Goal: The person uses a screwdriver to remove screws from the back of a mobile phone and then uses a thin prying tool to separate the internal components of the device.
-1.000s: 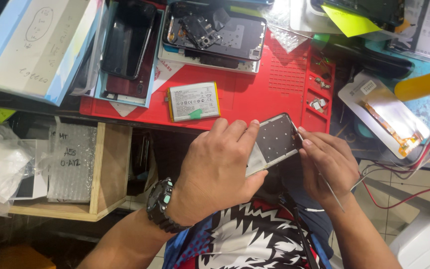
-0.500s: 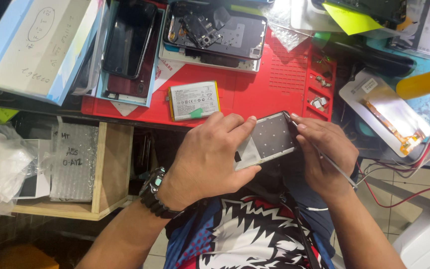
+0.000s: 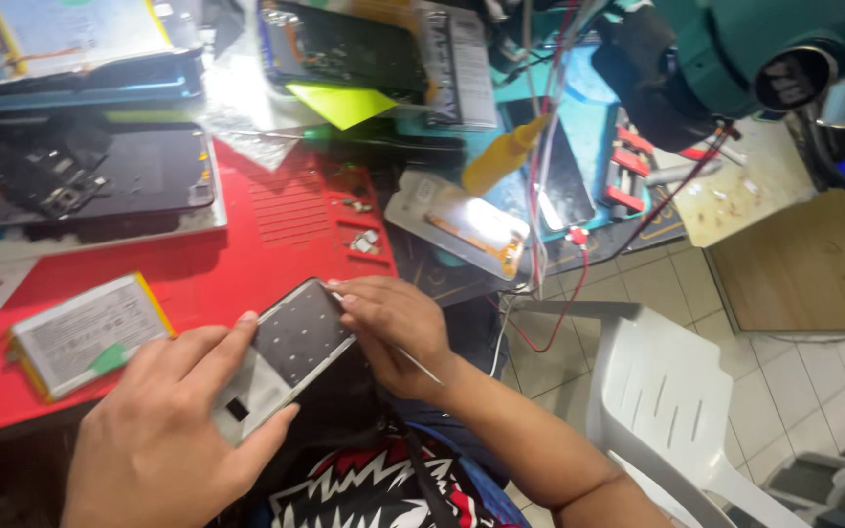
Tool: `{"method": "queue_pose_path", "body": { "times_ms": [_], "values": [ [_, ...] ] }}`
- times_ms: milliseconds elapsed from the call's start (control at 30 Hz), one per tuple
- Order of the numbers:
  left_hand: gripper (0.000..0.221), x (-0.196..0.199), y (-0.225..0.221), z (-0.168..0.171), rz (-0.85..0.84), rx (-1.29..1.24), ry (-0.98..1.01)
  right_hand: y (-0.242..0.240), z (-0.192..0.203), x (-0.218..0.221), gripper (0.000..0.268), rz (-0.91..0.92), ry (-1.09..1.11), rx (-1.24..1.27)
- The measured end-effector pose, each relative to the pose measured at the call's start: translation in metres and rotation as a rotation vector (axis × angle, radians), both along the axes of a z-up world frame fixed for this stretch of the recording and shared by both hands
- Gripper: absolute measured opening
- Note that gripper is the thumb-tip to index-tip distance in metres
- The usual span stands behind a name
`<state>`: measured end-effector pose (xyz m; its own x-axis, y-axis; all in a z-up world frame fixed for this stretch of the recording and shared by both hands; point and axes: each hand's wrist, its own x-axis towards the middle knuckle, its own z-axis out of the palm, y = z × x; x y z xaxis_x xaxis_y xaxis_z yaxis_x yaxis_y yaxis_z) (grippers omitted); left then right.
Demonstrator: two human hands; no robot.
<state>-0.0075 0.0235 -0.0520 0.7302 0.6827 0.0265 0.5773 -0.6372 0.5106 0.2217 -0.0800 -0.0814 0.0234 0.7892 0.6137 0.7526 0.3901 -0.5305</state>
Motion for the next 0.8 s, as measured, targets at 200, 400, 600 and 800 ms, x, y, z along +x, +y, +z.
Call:
{"method": "queue_pose_path", "body": {
  "times_ms": [200,400,600,800],
  "values": [
    [0.090,-0.002,0.007,-0.026,-0.009,0.033,0.106,0.003,0.014,-0.002,0.018,0.009,0.044,-0.086],
    [0.089,-0.002,0.007,-0.043,-0.033,0.200,-0.013,-0.001,0.011,0.002,0.017,0.019,0.144,-0.106],
    [0.090,-0.004,0.015,-0.072,-0.122,0.156,-0.276,-0.005,0.003,0.004,0.018,0.019,0.130,-0.092],
    [0.089,0.000,0.014,-0.059,-0.082,0.199,-0.156,-0.004,0.005,0.004,0.019,0.034,0.106,-0.081]
  ]
}}
